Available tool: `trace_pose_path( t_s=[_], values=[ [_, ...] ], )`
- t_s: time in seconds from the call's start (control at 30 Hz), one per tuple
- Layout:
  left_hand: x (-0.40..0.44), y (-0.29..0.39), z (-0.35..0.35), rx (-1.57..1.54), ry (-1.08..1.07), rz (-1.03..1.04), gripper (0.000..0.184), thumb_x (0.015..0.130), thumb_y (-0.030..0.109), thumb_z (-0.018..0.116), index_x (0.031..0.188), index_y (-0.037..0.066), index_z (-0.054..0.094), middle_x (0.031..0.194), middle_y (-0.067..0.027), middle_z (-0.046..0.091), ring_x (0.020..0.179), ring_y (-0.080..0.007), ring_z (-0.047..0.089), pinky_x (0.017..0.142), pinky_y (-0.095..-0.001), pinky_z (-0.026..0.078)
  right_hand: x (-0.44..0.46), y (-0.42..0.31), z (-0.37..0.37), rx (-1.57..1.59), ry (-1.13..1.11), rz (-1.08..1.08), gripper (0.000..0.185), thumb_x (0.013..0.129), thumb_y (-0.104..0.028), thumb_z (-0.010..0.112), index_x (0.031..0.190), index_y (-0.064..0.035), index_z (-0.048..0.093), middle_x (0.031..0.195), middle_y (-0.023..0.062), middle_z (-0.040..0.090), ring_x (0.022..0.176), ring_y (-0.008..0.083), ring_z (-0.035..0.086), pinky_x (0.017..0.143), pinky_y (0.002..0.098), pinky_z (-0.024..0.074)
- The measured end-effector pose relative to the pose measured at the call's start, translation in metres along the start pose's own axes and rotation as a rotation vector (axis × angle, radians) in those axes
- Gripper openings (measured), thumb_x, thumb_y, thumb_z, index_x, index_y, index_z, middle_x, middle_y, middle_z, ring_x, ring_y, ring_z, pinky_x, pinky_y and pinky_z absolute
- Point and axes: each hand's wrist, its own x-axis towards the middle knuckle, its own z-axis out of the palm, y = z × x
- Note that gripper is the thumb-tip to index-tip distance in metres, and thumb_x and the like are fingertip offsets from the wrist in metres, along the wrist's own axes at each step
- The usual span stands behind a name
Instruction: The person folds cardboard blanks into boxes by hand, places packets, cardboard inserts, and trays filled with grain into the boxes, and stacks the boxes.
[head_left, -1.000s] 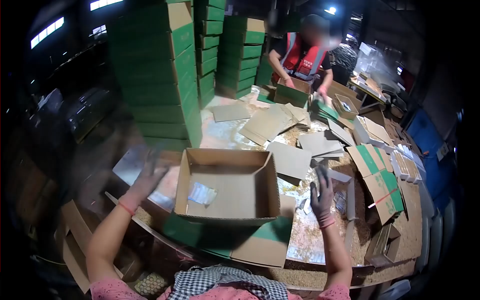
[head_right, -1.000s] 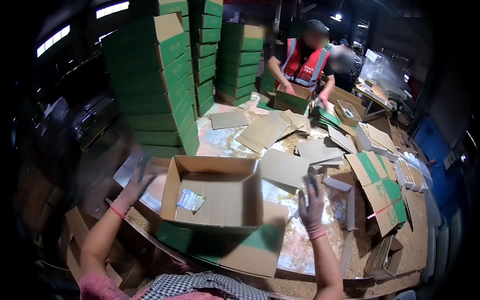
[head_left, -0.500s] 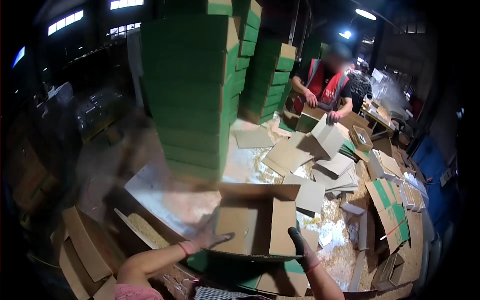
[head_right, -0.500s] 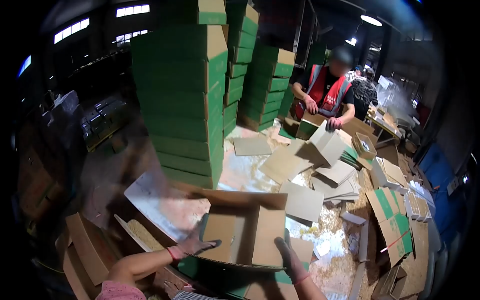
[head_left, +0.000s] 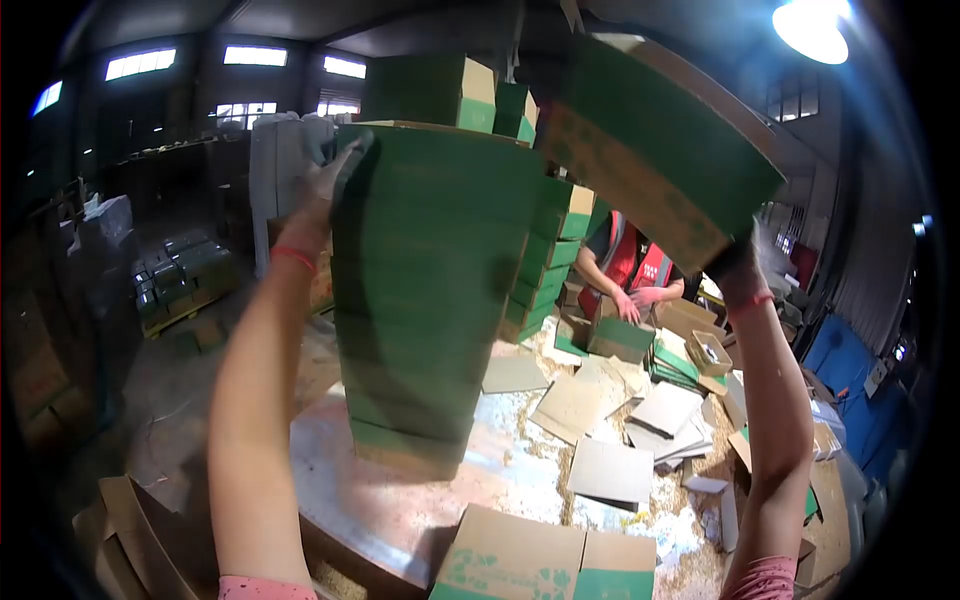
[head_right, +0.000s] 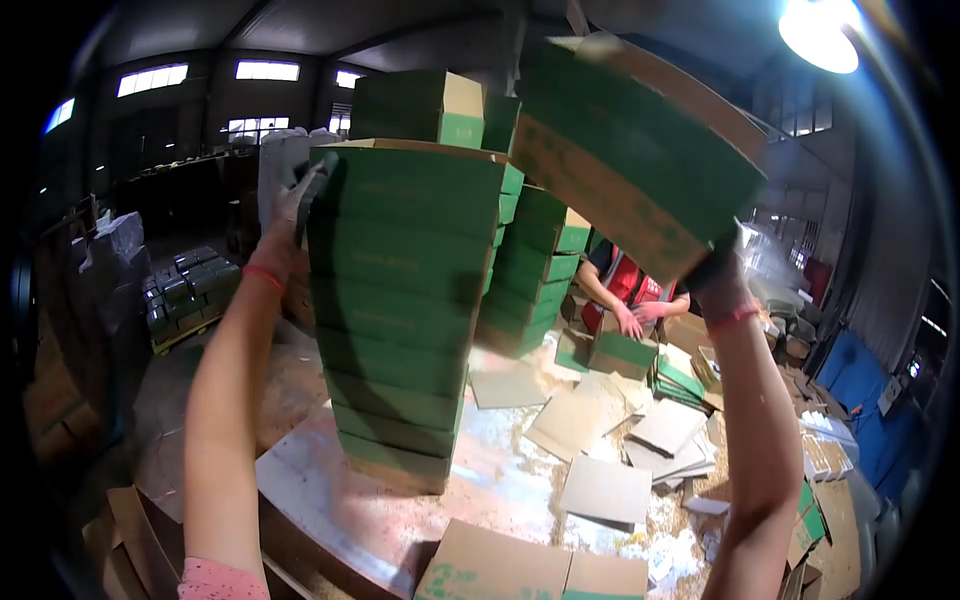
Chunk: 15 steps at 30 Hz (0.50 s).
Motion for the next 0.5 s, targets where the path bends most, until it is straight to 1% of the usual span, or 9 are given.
trace_pose_path(
  t_s=[0.03, 0.1, 0.17, 0.3, 0.33, 0.37, 0.4, 0.43, 0.5],
  values=[
    [0.023, -0.036, -0.01, -0.108, -0.364, 0.13, 0.048, 0.096, 0.026, 0.053, 0.137, 0.005, 0.042, 0.124, -0.0121, 0.053, 0.107, -0.0191, 0.056, 0.093, -0.0299, 0.045, 0.037, 0.008, -0.004, 0.002, -0.053, 0.006, 0.061, 0.084, -0.051, 0.055, 0.125, -0.0059, 0.054, 0.125, 0.0141, 0.057, 0.113, 0.0313, 0.054, 0.1, 0.0473, 0.0412],
    [0.028, -0.032, -0.013, -0.205, -0.72, 0.278, 0.049, 0.094, 0.029, 0.056, 0.135, 0.005, 0.044, 0.117, -0.0097, 0.058, 0.098, -0.0169, 0.059, 0.087, -0.0296, 0.048, 0.068, 0.037, 0.017, 0.041, -0.192, 0.132, 0.06, 0.084, -0.054, 0.053, 0.122, -0.0066, 0.056, 0.125, 0.0144, 0.057, 0.113, 0.0316, 0.053, 0.099, 0.0479, 0.0413],
    [0.013, -0.015, -0.006, 0.044, -0.587, -0.057, 0.049, 0.092, 0.033, 0.059, 0.128, 0.001, 0.05, 0.118, -0.0121, 0.059, 0.103, -0.0202, 0.058, 0.088, -0.0325, 0.046, 0.086, 0.079, 0.05, -0.21, -0.104, 0.193, 0.06, 0.084, -0.057, 0.053, 0.118, -0.0082, 0.058, 0.113, 0.0123, 0.062, 0.105, 0.0299, 0.058, 0.093, 0.0476, 0.0451],
    [0.003, -0.025, -0.009, -0.053, -0.497, 0.098, 0.052, 0.092, 0.035, 0.058, 0.129, 0.0, 0.049, 0.119, -0.0152, 0.059, 0.105, -0.0228, 0.058, 0.089, -0.0326, 0.045, 0.114, 0.166, 0.126, -0.202, -0.118, 0.301, 0.056, 0.084, -0.058, 0.057, 0.113, -0.0104, 0.056, 0.091, 0.0071, 0.062, 0.085, 0.0245, 0.061, 0.081, 0.0443, 0.0506],
    [0.006, -0.025, -0.012, -0.012, -0.472, 0.087, 0.051, 0.092, 0.035, 0.058, 0.129, 0.001, 0.049, 0.12, -0.0166, 0.058, 0.106, -0.0245, 0.057, 0.091, -0.0331, 0.044, 0.118, 0.177, 0.133, -0.191, -0.105, 0.324, 0.056, 0.084, -0.058, 0.057, 0.113, -0.0104, 0.056, 0.091, 0.0071, 0.062, 0.085, 0.0245, 0.061, 0.081, 0.0443, 0.0506],
    [0.005, -0.022, -0.014, 0.023, -0.448, 0.081, 0.051, 0.092, 0.034, 0.058, 0.13, 0.001, 0.049, 0.12, -0.0181, 0.058, 0.108, -0.0261, 0.057, 0.092, -0.0336, 0.043, 0.12, 0.179, 0.14, -0.195, -0.238, 0.303, 0.055, 0.085, -0.059, 0.056, 0.114, -0.0119, 0.056, 0.092, 0.0072, 0.062, 0.085, 0.024, 0.061, 0.081, 0.0434, 0.0503],
    [-0.002, -0.022, -0.02, 0.075, -0.408, 0.221, 0.052, 0.091, 0.032, 0.059, 0.13, 0.001, 0.047, 0.125, -0.0196, 0.055, 0.113, -0.0279, 0.054, 0.096, -0.0348, 0.041, 0.112, 0.179, 0.138, -0.193, -0.354, 0.285, 0.055, 0.086, -0.059, 0.055, 0.115, -0.0133, 0.055, 0.094, 0.0074, 0.061, 0.084, 0.0234, 0.061, 0.082, 0.0426, 0.05],
    [-0.005, -0.032, -0.025, 0.308, -0.319, 0.481, 0.053, 0.09, 0.03, 0.061, 0.131, 0.0, 0.046, 0.129, -0.0205, 0.051, 0.118, -0.0292, 0.05, 0.099, -0.0359, 0.038, 0.093, 0.175, 0.126, -0.186, -0.313, 0.302, 0.055, 0.086, -0.059, 0.055, 0.115, -0.0133, 0.055, 0.094, 0.0074, 0.061, 0.084, 0.0234, 0.061, 0.082, 0.0426, 0.05],
    [-0.028, -0.042, -0.026, 0.601, -0.094, 0.837, 0.058, 0.088, 0.024, 0.064, 0.134, -0.002, 0.041, 0.136, -0.0216, 0.044, 0.126, -0.0316, 0.042, 0.105, -0.0381, 0.033, 0.037, 0.159, 0.087, -0.031, -0.31, 0.566, 0.054, 0.088, -0.06, 0.052, 0.122, -0.018, 0.052, 0.099, 0.0063, 0.06, 0.091, 0.0209, 0.059, 0.084, 0.0421, 0.0488]
  ],
)
